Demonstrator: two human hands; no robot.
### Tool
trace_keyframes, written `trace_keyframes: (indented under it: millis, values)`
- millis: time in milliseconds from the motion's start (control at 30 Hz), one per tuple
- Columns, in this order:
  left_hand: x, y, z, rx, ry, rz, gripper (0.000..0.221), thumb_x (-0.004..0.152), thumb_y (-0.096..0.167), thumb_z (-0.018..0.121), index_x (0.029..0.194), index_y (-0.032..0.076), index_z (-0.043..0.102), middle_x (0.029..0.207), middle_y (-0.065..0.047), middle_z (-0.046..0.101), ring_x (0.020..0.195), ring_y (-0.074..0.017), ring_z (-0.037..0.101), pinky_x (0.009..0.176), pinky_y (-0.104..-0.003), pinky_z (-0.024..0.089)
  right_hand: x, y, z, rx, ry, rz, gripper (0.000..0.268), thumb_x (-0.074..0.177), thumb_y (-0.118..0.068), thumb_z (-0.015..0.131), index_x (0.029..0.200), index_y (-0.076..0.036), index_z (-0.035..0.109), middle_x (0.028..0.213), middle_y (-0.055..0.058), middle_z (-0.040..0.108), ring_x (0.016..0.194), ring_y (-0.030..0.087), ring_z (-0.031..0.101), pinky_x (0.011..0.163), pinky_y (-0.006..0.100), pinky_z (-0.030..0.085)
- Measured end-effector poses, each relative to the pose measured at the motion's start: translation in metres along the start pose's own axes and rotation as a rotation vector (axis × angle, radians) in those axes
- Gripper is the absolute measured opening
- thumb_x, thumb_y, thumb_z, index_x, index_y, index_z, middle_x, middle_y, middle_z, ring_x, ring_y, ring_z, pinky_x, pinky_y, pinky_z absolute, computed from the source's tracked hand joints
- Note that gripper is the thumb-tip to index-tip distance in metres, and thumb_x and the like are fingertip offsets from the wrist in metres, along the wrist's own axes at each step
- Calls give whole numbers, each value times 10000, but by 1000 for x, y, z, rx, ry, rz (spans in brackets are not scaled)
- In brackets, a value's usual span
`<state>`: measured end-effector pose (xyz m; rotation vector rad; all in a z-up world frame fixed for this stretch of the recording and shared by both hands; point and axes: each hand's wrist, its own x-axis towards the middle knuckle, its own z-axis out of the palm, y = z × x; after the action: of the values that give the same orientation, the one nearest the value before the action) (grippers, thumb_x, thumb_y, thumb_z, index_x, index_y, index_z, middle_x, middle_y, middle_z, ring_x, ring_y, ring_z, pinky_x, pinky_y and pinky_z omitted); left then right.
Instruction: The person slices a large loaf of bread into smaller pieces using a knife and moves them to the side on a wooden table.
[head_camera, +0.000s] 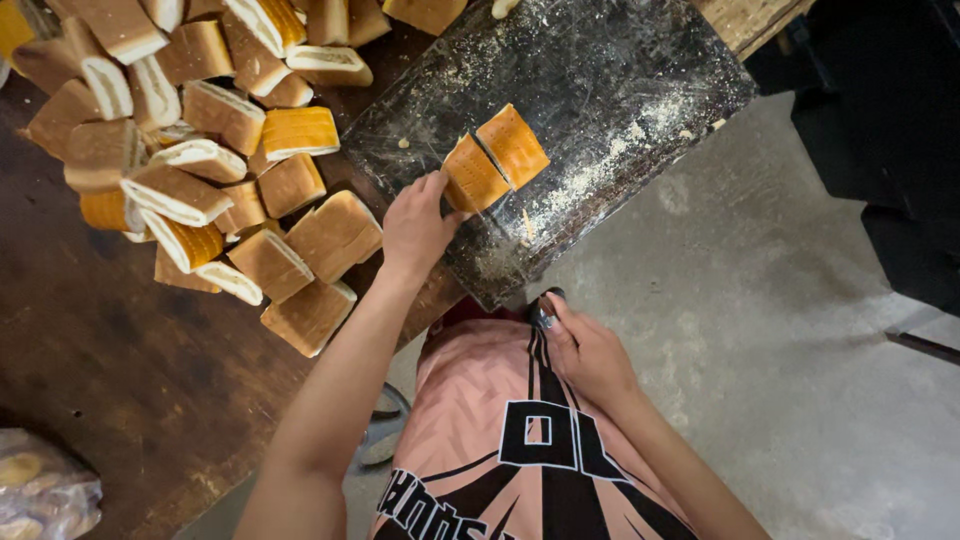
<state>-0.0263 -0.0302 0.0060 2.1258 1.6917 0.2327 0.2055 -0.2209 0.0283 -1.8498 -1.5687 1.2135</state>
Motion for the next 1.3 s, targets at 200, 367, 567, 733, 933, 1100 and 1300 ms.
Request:
trace_keyframes:
  millis: [200,367,567,733,933,1100,1300]
  values:
    - [-1,-9,5,-81,15,61,582,782,216,870,1260,29,594,1191,-151,681,1071,-374,660,864,-456,535,2,5,-3,-11,-4,14,417,994,-253,576,1400,-158,602,989,158,720,859,387,686,755,442,550]
    - [1,-8,2,-102,40,100,580,780,216,866,1251,25,586,1200,-160,679,1065,-378,661,853,-455,544,1,17,-3,26,0,-39,429,993,-233,570,1409,-133,595,1034,155,721,882,376,695,760,425,558]
    - [4,-3,-2,-60,-51,32,500,770,178,867,1156,34,583,1091,-146,681,1015,-383,660,808,-484,533,2,25,-2,28,54,-161,383,1032,-244,568,1390,-108,592,1184,184,714,994,382,704,814,424,563]
    - [5,-2,6,0,-54,-14,467,762,163,862,1106,28,576,1035,-174,695,969,-409,669,785,-504,534,7,24,-7,7,-39,-43,421,1020,-261,528,1410,-113,590,1095,182,722,979,399,686,820,449,544]
    - [4,-1,16,27,-57,-44,381,785,103,828,1049,15,568,1001,-178,710,951,-399,692,792,-500,547,6,21,-11,0,-13,-109,408,1033,-268,534,1419,-140,561,1184,186,716,1031,398,687,854,440,548]
    - [6,-1,16,-1,-76,-70,398,777,112,835,1072,7,589,982,-192,721,947,-408,689,785,-516,542,36,13,0,-63,-141,65,457,1026,-268,489,1476,-202,534,1209,174,705,1090,399,660,919,467,509]
    - [11,-3,18,-17,-43,-108,339,778,118,831,1034,26,630,969,-194,735,918,-413,698,774,-526,544,16,29,-13,-9,-144,8,457,1006,-292,499,1451,-199,543,1261,179,686,1132,388,659,916,451,529]
